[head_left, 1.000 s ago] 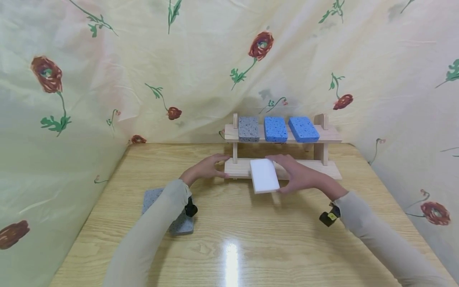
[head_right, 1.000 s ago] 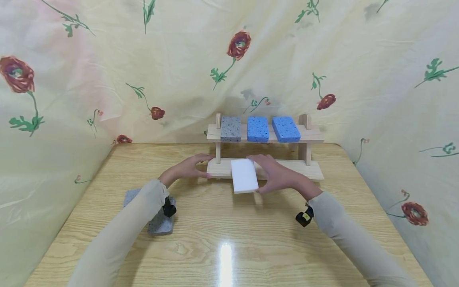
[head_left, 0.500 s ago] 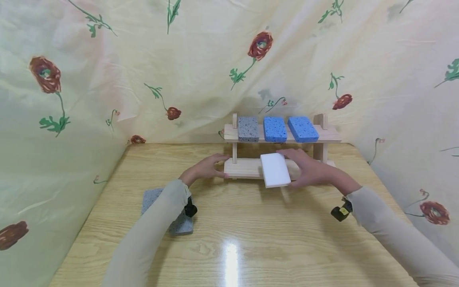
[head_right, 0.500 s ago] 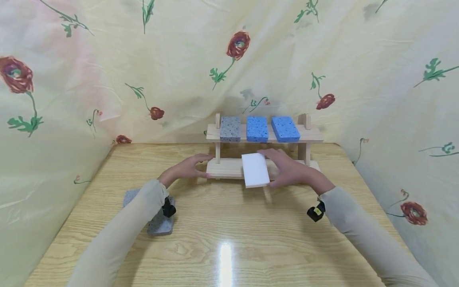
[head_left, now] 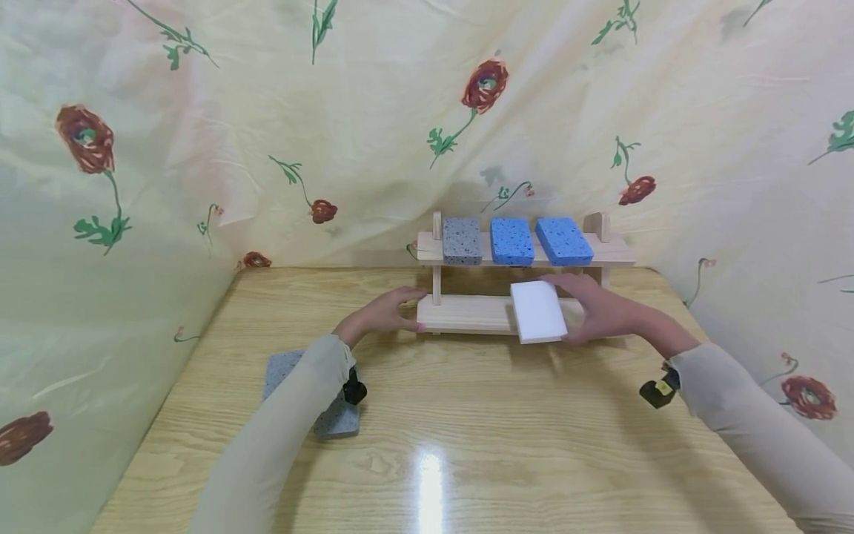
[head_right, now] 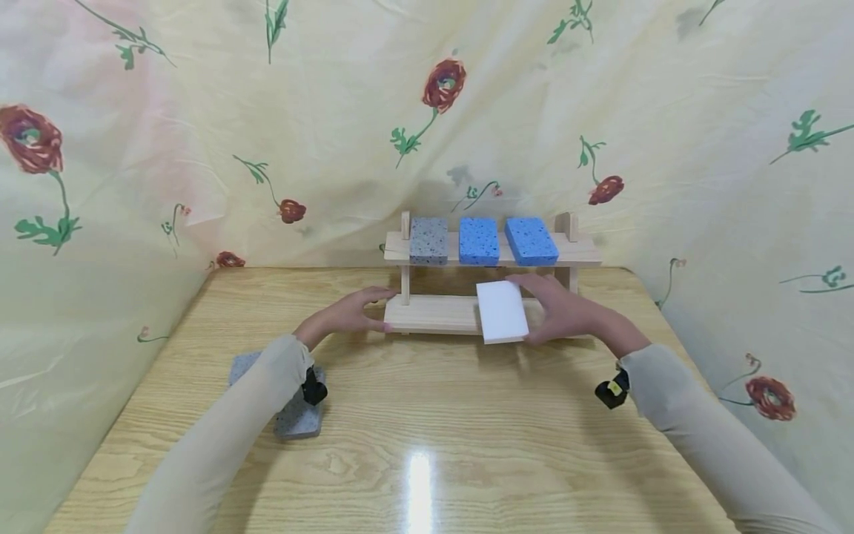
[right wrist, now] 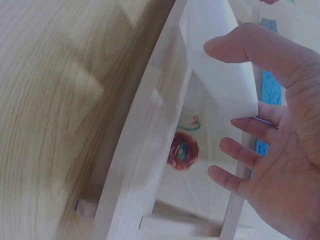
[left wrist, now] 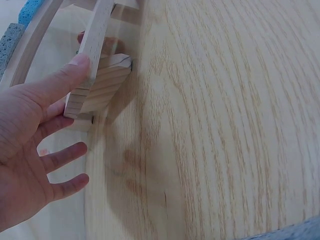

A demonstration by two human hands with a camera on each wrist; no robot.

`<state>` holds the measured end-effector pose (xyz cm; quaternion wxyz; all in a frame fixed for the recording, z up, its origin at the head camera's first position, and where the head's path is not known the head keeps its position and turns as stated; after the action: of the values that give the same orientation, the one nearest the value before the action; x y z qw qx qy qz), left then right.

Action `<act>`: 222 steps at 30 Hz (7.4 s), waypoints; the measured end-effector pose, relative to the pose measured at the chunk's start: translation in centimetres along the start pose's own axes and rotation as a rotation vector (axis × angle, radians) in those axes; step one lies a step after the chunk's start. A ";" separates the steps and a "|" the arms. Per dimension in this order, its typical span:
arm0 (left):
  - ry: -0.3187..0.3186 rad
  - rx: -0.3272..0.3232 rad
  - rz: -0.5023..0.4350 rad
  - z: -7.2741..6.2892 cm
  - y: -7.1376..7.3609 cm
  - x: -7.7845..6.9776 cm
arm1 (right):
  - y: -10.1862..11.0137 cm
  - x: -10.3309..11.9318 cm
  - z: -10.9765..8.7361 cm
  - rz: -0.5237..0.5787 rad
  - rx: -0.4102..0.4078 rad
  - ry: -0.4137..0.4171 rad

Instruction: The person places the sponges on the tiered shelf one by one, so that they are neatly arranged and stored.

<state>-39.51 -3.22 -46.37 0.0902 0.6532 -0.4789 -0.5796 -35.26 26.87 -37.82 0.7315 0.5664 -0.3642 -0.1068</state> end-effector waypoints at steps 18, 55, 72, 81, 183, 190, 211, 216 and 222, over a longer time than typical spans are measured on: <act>0.007 -0.006 0.006 -0.2 0.1 0.0 | 0.9 -4.3 -2.5 0.094 0.014 -0.086; -0.002 -0.007 0.008 0.0 0.2 0.1 | -0.1 -8.0 -4.2 0.132 0.091 -0.193; -0.001 -0.005 0.002 0.0 0.1 0.0 | -0.1 -7.5 -4.1 0.068 0.112 -0.173; 0.000 -0.006 0.007 -0.1 0.1 0.1 | -0.2 -7.5 -4.0 0.054 0.122 -0.168; -0.051 -0.030 0.397 -13.0 0.6 5.0 | 0.0 -9.9 -10.3 -0.113 -0.066 -0.184; -0.026 -0.024 0.385 -13.2 0.3 5.9 | -0.1 -10.4 -10.7 -0.100 -0.091 -0.174; -0.029 0.027 0.453 -14.2 -1.2 5.1 | -0.2 -10.2 -10.4 -0.096 -0.068 -0.217; -0.035 0.020 0.480 -14.6 -1.3 4.9 | -0.1 -10.0 -10.4 -0.098 -0.071 -0.214; -0.022 0.026 0.485 -14.9 -1.3 5.1 | -0.2 -10.0 -10.3 -0.098 -0.070 -0.216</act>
<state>-26.94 -12.78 -46.06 0.2132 0.5137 -0.6301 -0.5419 -35.61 40.29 -43.07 0.7014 0.5428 -0.4086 -0.2154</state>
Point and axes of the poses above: each hand's wrist, its own z-axis towards the middle knuckle, its own y-axis out of the back of the hand, x = y × z, the point moved 10 cm from there along z, towards the middle knuckle, and after that the axes turned 14 degrees about y, right-handed, at the moved point
